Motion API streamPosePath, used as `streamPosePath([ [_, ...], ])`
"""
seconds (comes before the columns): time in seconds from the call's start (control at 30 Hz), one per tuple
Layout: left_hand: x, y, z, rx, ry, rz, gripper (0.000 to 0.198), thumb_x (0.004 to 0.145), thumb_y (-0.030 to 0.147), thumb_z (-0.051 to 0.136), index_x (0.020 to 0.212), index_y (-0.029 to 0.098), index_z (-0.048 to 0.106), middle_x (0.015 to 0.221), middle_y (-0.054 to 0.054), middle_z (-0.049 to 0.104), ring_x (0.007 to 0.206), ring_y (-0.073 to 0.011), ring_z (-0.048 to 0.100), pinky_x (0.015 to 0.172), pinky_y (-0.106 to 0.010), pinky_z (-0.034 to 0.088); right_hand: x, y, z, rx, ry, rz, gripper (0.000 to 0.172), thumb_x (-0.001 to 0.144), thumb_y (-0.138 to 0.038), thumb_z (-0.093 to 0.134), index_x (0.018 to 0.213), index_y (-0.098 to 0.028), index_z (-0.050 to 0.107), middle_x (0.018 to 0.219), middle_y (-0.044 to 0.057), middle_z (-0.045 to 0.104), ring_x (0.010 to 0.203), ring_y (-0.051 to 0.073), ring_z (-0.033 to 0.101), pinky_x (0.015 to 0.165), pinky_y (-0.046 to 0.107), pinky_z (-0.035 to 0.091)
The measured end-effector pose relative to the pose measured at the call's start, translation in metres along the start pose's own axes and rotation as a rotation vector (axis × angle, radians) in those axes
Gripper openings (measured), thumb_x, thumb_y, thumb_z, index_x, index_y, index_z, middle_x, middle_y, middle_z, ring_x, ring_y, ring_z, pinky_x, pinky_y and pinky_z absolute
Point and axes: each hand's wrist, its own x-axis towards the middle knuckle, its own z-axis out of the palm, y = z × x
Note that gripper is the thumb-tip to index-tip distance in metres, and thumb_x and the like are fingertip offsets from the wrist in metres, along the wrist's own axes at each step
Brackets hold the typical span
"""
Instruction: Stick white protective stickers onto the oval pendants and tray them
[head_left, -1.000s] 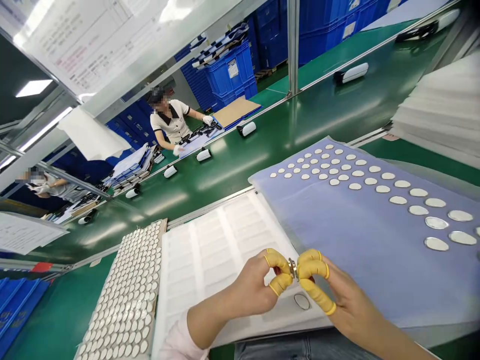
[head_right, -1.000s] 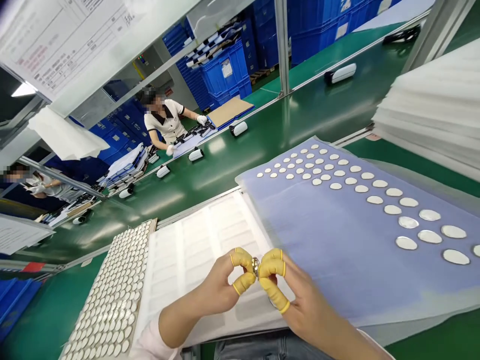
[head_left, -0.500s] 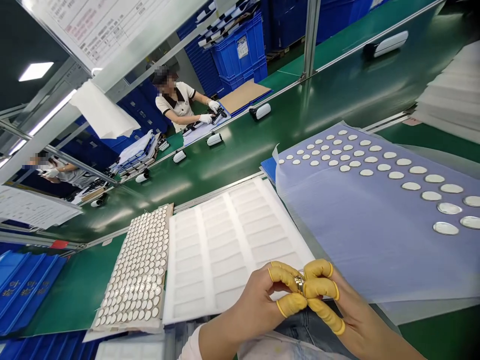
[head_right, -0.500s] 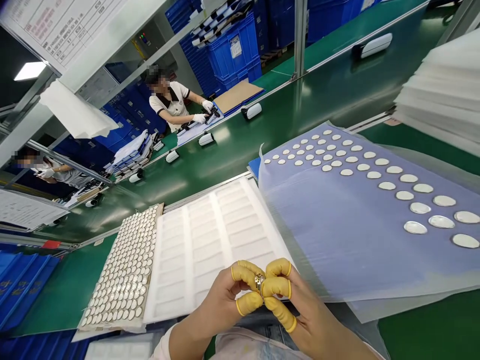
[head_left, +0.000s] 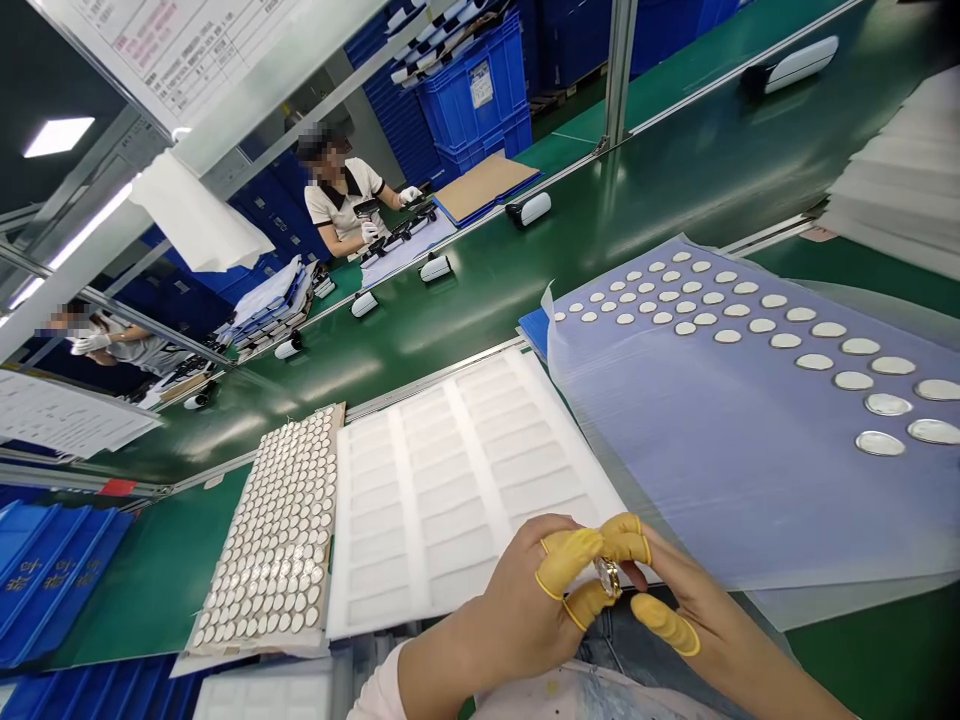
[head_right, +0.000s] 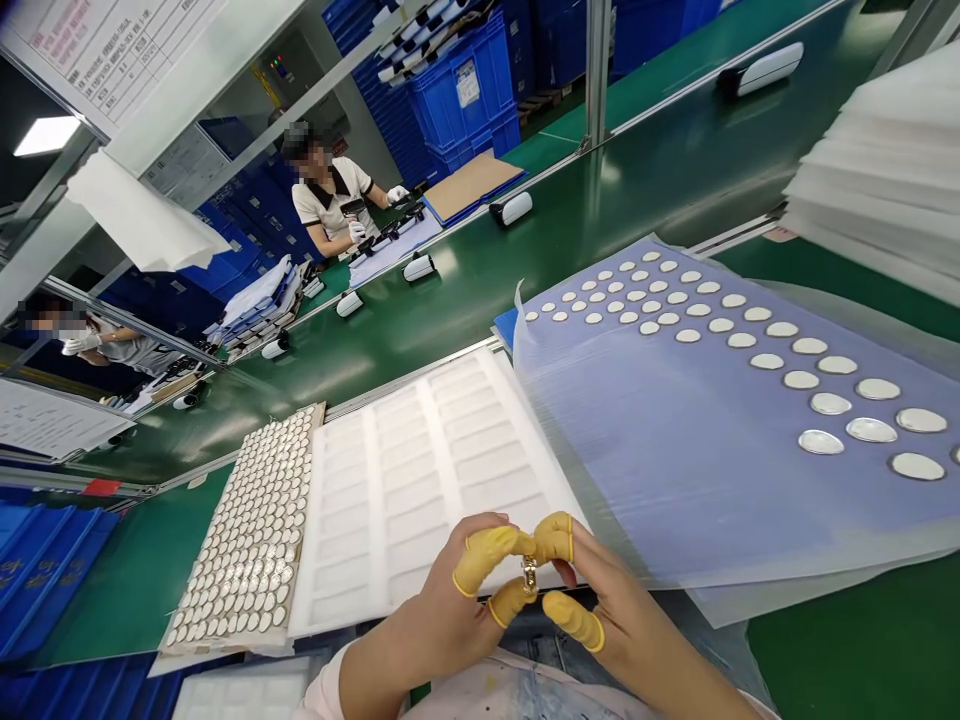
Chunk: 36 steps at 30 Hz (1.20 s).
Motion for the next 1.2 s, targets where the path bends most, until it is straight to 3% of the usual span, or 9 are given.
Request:
streamPosePath([
  [0.13, -0.006, -0.017, 0.009, 0.224, 0.045, 0.244, 0.039, 0.089, 0.006, 0.049, 0.122, 0.024, 0.058, 0.105, -0.009, 0.072, 0.118, -0.0262, 0.062, 0.112, -0.052, 0.043, 0.005, -0.006, 0.006, 0.158, -0.042, 0.109, 0.046, 0.094, -0.065, 0.046, 0.08, -0.024, 0.064, 0.077, 0.003, 0.057, 0.073, 0.021, 0.056, 0.068, 0.032, 0.053],
  [0.23, -0.01, -0.023, 0.009, 0.29, 0.005, 0.336, 0.036, 0.09, 0.006, 0.049, 0.118, 0.024, 0.062, 0.107, -0.009, 0.073, 0.121, -0.0256, 0.061, 0.114, -0.054, 0.041, 0.005, 0.0, 0.01, 0.231, -0.038, 0.164, 0.041, 0.091, -0.061, 0.056, 0.077, -0.023, 0.064, 0.078, 0.002, 0.058, 0.073, 0.02, 0.056, 0.068, 0.032, 0.054],
  [0.43, -0.01, -0.024, 0.007, 0.359, -0.191, 0.28, 0.027, 0.093, 0.013, 0.051, 0.099, 0.029, 0.072, 0.105, -0.007, 0.076, 0.121, -0.0255, 0.061, 0.111, -0.053, 0.045, 0.003, 0.016, 0.011, 0.265, -0.019, 0.179, 0.033, 0.083, -0.056, 0.07, 0.08, -0.023, 0.068, 0.078, 0.001, 0.059, 0.073, 0.019, 0.055, 0.069, 0.031, 0.053],
  [0.6, -0.015, -0.037, 0.018, 0.325, -0.133, 0.272, 0.027, 0.094, 0.014, 0.05, 0.102, 0.029, 0.071, 0.105, -0.009, 0.075, 0.119, -0.0271, 0.062, 0.107, -0.055, 0.047, 0.005, 0.019, 0.011, 0.215, 0.008, 0.166, 0.03, 0.081, -0.053, 0.072, 0.079, -0.023, 0.069, 0.076, 0.002, 0.059, 0.071, 0.019, 0.055, 0.067, 0.031, 0.054],
  [0.7, -0.017, -0.038, 0.025, 0.206, 0.012, 0.11, 0.025, 0.095, 0.018, 0.05, 0.112, 0.029, 0.066, 0.111, -0.011, 0.072, 0.116, -0.0279, 0.062, 0.104, -0.057, 0.049, 0.004, 0.016, 0.009, 0.136, 0.061, 0.136, 0.018, 0.084, -0.043, 0.07, 0.086, -0.025, 0.07, 0.074, 0.001, 0.058, 0.069, 0.018, 0.054, 0.066, 0.032, 0.054],
  [0.8, -0.016, -0.03, 0.029, -0.088, 0.2, -0.252, 0.026, 0.099, 0.031, 0.049, 0.12, 0.022, 0.059, 0.111, -0.014, 0.068, 0.103, -0.025, 0.065, 0.094, -0.05, 0.054, 0.003, 0.008, 0.005, 0.017, 0.078, 0.063, 0.015, 0.087, -0.029, 0.064, 0.1, -0.029, 0.071, 0.077, 0.0, 0.057, 0.066, 0.017, 0.053, 0.07, 0.033, 0.054],
  [0.93, -0.01, -0.019, 0.03, -0.722, 0.092, -0.618, 0.047, 0.086, 0.062, 0.063, 0.098, 0.017, 0.059, 0.078, -0.004, 0.063, 0.068, -0.0154, 0.063, 0.069, -0.034, 0.057, 0.002, -0.006, 0.003, -0.142, 0.032, -0.05, 0.032, 0.086, -0.021, 0.064, 0.114, -0.037, 0.069, 0.086, 0.0, 0.063, 0.063, 0.015, 0.053, 0.065, 0.031, 0.054],
  [1.03, -0.006, -0.013, 0.028, -0.877, 0.073, -0.738, 0.058, 0.07, 0.065, 0.078, 0.091, 0.016, 0.058, 0.075, -0.001, 0.06, 0.063, -0.0119, 0.06, 0.062, -0.027, 0.052, 0.002, -0.01, 0.004, -0.239, 0.036, -0.13, 0.037, 0.086, -0.022, 0.066, 0.118, -0.041, 0.068, 0.09, 0.0, 0.067, 0.063, 0.016, 0.055, 0.058, 0.029, 0.054],
  [1.2, -0.002, -0.01, 0.022, -0.972, 0.051, -0.705, 0.055, 0.07, 0.058, 0.083, 0.095, 0.016, 0.057, 0.083, -0.003, 0.062, 0.07, -0.0118, 0.063, 0.067, -0.027, 0.053, -0.002, -0.003, 0.0, -0.173, 0.038, -0.143, 0.036, 0.087, -0.027, 0.069, 0.12, -0.042, 0.07, 0.095, 0.003, 0.069, 0.063, 0.017, 0.062, 0.059, 0.03, 0.058],
])
